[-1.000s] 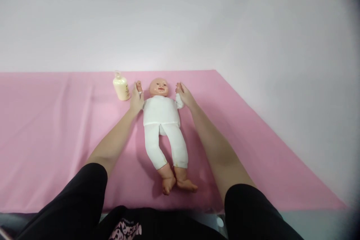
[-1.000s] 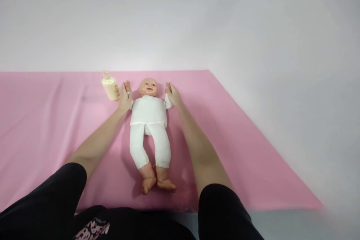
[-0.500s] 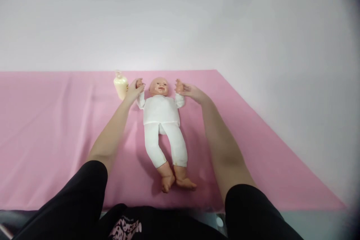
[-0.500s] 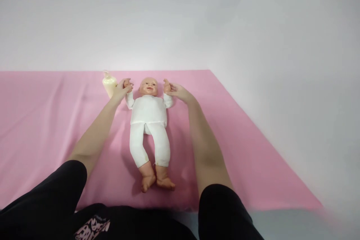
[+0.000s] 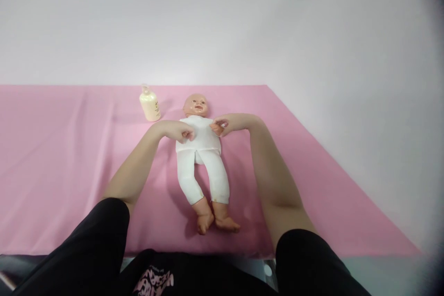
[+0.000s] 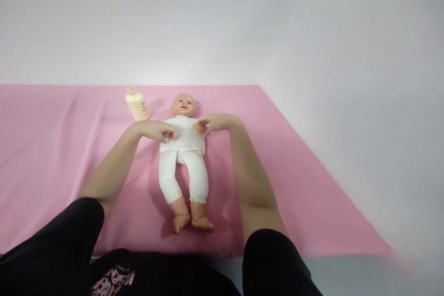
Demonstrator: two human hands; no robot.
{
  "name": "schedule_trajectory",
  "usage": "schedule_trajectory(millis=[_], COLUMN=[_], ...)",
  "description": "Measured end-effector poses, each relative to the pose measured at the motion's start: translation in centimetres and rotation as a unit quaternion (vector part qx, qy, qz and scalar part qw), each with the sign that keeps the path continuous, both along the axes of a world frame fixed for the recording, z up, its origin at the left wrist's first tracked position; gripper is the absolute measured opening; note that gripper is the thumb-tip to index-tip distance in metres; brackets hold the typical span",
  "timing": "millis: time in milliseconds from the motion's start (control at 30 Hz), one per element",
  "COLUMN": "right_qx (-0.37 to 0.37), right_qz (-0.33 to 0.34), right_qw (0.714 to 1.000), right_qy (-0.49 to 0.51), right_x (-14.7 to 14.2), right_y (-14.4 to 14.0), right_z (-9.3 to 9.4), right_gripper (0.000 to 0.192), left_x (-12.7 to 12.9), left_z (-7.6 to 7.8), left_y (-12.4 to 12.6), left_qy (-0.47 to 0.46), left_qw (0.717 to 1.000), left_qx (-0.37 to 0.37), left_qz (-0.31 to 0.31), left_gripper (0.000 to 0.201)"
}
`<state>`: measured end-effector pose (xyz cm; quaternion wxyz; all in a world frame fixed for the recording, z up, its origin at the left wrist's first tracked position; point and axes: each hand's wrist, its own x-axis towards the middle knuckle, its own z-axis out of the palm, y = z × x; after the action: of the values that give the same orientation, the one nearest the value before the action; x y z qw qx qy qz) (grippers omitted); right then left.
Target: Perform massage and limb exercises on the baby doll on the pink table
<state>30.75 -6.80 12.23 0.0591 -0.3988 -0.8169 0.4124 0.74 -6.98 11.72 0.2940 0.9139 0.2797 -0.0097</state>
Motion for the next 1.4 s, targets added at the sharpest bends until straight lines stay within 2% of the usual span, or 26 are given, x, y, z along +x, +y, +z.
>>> schedule_trajectory(millis=[67,100,167,233,300,400,467,533,600,667,733,767,833,900,933,1000,1067,1167,1233,1300,1333,1400], right_qx=[0.042,0.063,0.110,0.142,0.150,0.128,0.100,0.075,0.064,0.057,0.052,0.058,0.033,-0.003,-0.003,0.028,0.060,0.068,0.059,0.052,0.052,0.073], right_qz=[-0.069,-0.108,-0.192,-0.268,-0.342,-0.408,-0.434,-0.443,-0.428,-0.381,-0.300,-0.246,-0.150,-0.076,-0.039,0.027,0.067,0.084,0.068,0.012,-0.032,-0.142], right_qw=[0.995,0.987,0.953,0.911,0.882,0.861,0.857,0.856,0.857,0.865,0.888,0.904,0.946,0.982,0.993,0.999,0.995,0.992,0.996,0.997,0.991,0.958], right_qy=[0.058,0.103,0.208,0.279,0.288,0.274,0.258,0.254,0.280,0.320,0.346,0.344,0.284,0.170,0.113,0.019,-0.041,-0.062,-0.023,0.061,0.116,0.237], right_x=[0.5,0.7,0.6,0.3,0.0,-0.2,-0.1,0.0,0.2,0.6,1.0,1.2,1.3,0.8,0.2,-1.2,-2.5,-3.1,-2.5,-1.7,-1.4,-1.0], right_y=[1.1,1.7,3.2,4.8,6.1,7.3,7.6,7.6,7.2,6.5,5.3,4.6,3.0,1.5,0.9,0.1,-0.1,0.0,0.4,1.2,1.7,3.3], right_z=[-1.0,-1.7,-3.7,-6.0,-8.4,-11.0,-11.8,-11.7,-10.9,-9.4,-7.3,-6.2,-4.0,-2.2,-1.6,-1.0,-1.0,-1.3,-1.6,-2.3,-2.9,-4.7], right_gripper=[0.031,0.034,0.045,0.055,0.062,0.059,0.058,0.058,0.056,0.060,0.074,0.079,0.078,0.070,0.066,0.060,0.058,0.059,0.058,0.058,0.060,0.064], left_x=[-0.4,-0.6,-0.9,-1.1,-1.2,-1.4,-1.6,-1.7,-1.7,-1.8,-1.9,-1.9,-1.8,-1.3,-0.8,0.4,1.4,1.9,1.4,0.6,0.2,-0.4], left_z=[-0.4,-0.9,-2.2,-4.2,-6.3,-8.6,-9.5,-9.7,-9.3,-8.3,-6.6,-5.6,-3.4,-1.5,-0.8,0.0,0.1,-0.4,-0.8,-1.6,-2.2,-3.7], left_y=[1.2,1.9,3.5,5.0,6.0,6.6,6.8,6.9,7.0,6.8,6.1,5.6,4.2,2.5,1.7,0.3,-0.7,-0.7,0.2,1.5,2.3,3.9], left_qy=[-0.070,-0.120,-0.231,-0.305,-0.335,-0.320,-0.312,-0.328,-0.351,-0.363,-0.362,-0.350,-0.283,-0.156,-0.096,-0.001,0.048,0.059,0.012,-0.092,-0.160,-0.278], left_qw=[0.993,0.980,0.927,0.877,0.850,0.831,0.814,0.796,0.788,0.791,0.815,0.838,0.909,0.970,0.986,0.998,0.996,0.995,0.998,0.989,0.972,0.911], left_qx=[0.053,0.089,0.160,0.179,0.155,0.081,0.033,0.008,0.002,0.012,0.038,0.054,0.070,0.051,0.042,0.038,0.069,0.085,0.065,0.067,0.083,0.124], left_qz=[0.075,0.131,0.247,0.326,0.376,0.449,0.488,0.508,0.506,0.492,0.450,0.414,0.297,0.178,0.128,0.044,0.014,0.007,0.024,0.094,0.152,0.279], left_gripper=[0.032,0.039,0.052,0.064,0.069,0.062,0.052,0.047,0.050,0.055,0.056,0.053,0.040,0.032,0.029,0.024,0.022,0.021,0.027,0.039,0.047,0.060])
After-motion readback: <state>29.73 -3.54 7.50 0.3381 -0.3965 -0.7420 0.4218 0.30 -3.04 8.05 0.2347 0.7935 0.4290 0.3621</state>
